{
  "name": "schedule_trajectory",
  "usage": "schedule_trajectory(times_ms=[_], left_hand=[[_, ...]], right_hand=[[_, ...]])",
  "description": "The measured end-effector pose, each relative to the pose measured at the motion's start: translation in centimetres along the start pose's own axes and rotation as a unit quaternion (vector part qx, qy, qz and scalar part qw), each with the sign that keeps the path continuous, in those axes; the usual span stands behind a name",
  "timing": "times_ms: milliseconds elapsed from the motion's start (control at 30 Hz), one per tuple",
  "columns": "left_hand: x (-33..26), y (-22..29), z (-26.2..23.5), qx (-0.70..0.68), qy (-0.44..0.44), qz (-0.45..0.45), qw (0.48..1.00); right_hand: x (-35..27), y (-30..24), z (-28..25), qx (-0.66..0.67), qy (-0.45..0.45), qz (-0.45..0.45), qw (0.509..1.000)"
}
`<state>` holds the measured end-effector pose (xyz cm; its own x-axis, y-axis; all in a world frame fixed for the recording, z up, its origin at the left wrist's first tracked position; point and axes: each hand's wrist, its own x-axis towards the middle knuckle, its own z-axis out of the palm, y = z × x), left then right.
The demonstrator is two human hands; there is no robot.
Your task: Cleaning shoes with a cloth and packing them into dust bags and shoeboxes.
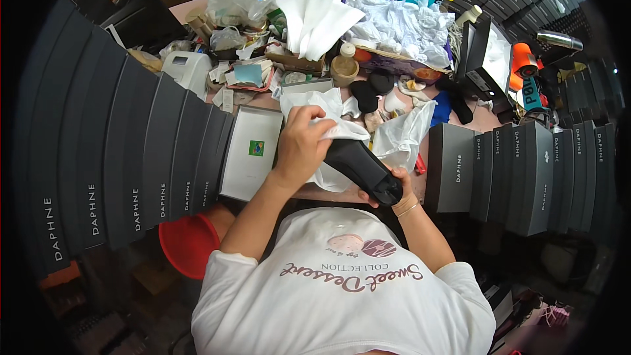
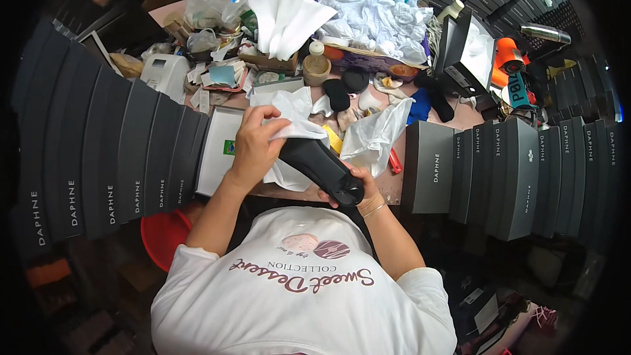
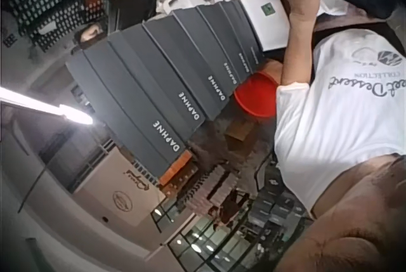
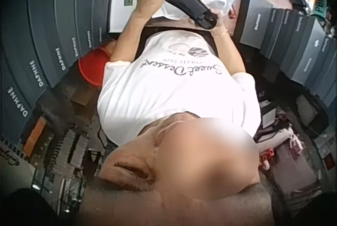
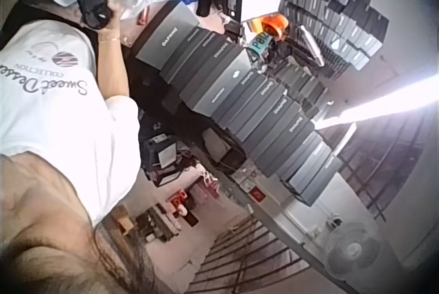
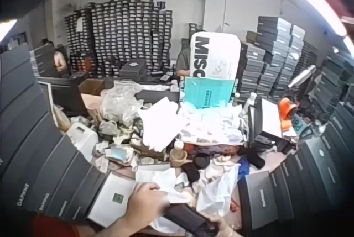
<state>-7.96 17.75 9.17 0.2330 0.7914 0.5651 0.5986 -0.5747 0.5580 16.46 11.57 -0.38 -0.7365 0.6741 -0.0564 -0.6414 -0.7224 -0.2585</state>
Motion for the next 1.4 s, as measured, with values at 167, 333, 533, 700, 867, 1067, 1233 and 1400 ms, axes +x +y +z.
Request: schedule_trajectory(times_ms=[167,333,533,700,867,1067,1233,1400], left_hand=[[-2.5,4.4,-0.4,-0.133,0.000,0.151,0.979],[-2.0,5.5,0.3,-0.235,0.041,0.170,0.956],[-7.2,4.5,0.8,-0.280,-0.093,0.159,0.942],[-8.8,4.5,-0.5,-0.383,-0.254,0.188,0.868],[-8.5,2.2,-4.2,-0.439,-0.346,-0.007,0.829],[-11.4,-6.5,0.5,-0.633,-0.002,-0.562,0.532],[-10.3,-10.1,-2.4,-0.423,0.202,-0.431,0.771],[-10.4,-3.8,1.2,-0.155,-0.047,-0.295,0.942]], right_hand=[[1.6,0.9,7.6,-0.038,0.243,-0.051,0.968],[3.6,5.0,3.1,-0.589,0.254,-0.203,0.740],[4.3,4.0,4.6,-0.256,0.213,-0.288,0.898],[5.9,6.4,5.4,-0.284,0.272,-0.262,0.881],[5.1,7.5,6.7,-0.444,0.299,-0.240,0.810],[12.2,11.0,6.6,-0.772,0.222,-0.214,0.557],[7.5,8.1,5.4,-0.650,0.162,-0.013,0.742],[11.1,4.3,4.5,-0.384,0.296,-0.250,0.838]])
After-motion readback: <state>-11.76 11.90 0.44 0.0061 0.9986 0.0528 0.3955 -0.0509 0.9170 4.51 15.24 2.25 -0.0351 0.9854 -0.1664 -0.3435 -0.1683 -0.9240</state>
